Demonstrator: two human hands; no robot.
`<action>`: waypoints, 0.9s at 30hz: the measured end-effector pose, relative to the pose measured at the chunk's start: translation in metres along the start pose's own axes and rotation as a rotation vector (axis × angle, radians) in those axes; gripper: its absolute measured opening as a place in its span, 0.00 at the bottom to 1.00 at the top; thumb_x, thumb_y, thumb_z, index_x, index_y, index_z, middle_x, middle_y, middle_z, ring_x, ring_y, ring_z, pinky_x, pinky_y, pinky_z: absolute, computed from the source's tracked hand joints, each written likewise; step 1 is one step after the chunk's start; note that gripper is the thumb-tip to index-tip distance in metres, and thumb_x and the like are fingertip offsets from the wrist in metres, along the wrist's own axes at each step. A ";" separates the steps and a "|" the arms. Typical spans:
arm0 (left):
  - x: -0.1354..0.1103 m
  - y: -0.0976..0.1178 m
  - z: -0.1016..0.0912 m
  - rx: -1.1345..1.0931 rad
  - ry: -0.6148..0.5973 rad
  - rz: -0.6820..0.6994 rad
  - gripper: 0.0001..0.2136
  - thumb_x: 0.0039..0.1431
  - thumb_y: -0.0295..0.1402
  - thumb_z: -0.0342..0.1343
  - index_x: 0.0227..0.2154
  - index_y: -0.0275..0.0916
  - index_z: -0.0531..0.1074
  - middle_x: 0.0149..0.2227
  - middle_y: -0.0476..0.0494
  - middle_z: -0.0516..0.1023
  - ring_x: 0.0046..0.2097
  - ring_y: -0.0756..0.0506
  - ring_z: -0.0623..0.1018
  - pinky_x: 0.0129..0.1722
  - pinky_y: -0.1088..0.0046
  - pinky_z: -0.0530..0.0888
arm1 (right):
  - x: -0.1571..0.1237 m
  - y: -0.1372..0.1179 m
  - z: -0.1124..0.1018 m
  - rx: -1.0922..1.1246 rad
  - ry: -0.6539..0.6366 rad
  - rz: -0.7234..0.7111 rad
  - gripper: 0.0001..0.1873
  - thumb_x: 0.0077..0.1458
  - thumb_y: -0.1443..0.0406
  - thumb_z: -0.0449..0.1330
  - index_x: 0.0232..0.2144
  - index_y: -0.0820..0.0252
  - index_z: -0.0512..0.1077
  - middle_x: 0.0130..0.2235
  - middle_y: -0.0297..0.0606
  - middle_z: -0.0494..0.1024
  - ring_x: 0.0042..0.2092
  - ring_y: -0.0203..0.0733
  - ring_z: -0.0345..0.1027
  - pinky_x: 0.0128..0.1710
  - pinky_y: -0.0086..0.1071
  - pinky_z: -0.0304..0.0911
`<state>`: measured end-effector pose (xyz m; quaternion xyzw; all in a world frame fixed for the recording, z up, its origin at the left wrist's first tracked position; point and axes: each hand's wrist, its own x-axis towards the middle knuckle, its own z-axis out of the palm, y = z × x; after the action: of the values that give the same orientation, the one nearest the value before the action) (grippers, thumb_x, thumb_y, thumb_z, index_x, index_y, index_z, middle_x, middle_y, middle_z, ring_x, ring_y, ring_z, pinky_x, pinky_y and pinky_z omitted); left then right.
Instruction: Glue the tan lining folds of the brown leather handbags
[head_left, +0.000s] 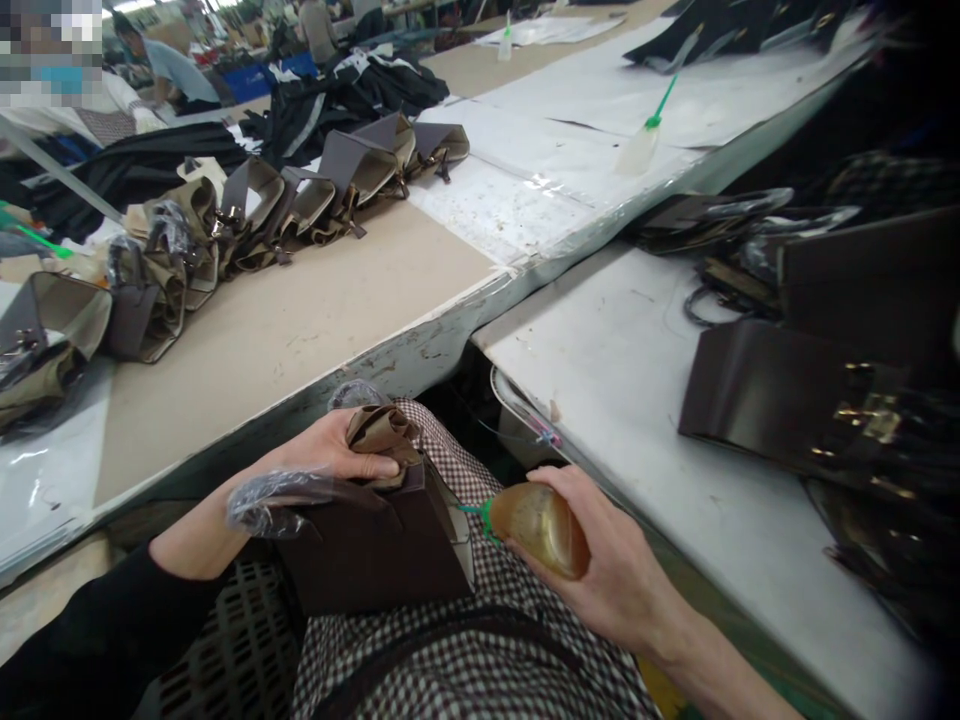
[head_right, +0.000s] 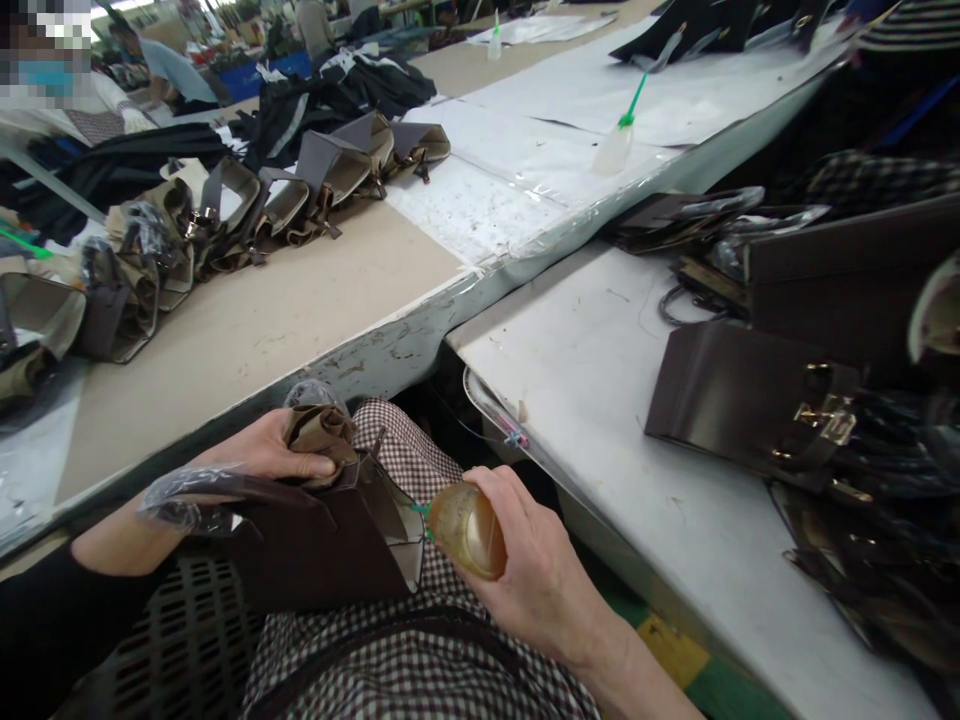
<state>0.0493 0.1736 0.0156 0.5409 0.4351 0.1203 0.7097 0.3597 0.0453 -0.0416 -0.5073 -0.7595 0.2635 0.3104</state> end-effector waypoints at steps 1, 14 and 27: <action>0.000 0.000 0.000 0.011 0.001 -0.003 0.11 0.52 0.29 0.68 0.38 0.37 0.76 0.33 0.52 0.81 0.36 0.48 0.79 0.43 0.72 0.74 | -0.001 0.000 0.001 0.007 -0.021 0.015 0.28 0.59 0.63 0.64 0.57 0.57 0.58 0.50 0.47 0.72 0.48 0.48 0.72 0.42 0.37 0.73; -0.022 0.012 0.015 0.316 0.098 0.031 0.12 0.53 0.34 0.68 0.39 0.40 0.73 0.37 0.52 0.82 0.39 0.47 0.80 0.41 0.73 0.76 | 0.010 0.011 0.001 0.270 -0.156 0.631 0.20 0.54 0.54 0.65 0.46 0.54 0.68 0.39 0.36 0.77 0.38 0.47 0.72 0.39 0.42 0.69; -0.081 -0.014 0.046 0.520 0.228 0.107 0.05 0.63 0.28 0.58 0.40 0.42 0.69 0.40 0.49 0.78 0.38 0.49 0.77 0.38 0.75 0.72 | -0.015 0.023 -0.003 0.471 0.092 0.747 0.26 0.58 0.48 0.62 0.52 0.54 0.66 0.40 0.37 0.77 0.33 0.43 0.70 0.33 0.37 0.69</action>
<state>0.0318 0.0854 0.0445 0.7099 0.4989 0.1021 0.4865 0.3802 0.0392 -0.0595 -0.6736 -0.4287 0.5005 0.3347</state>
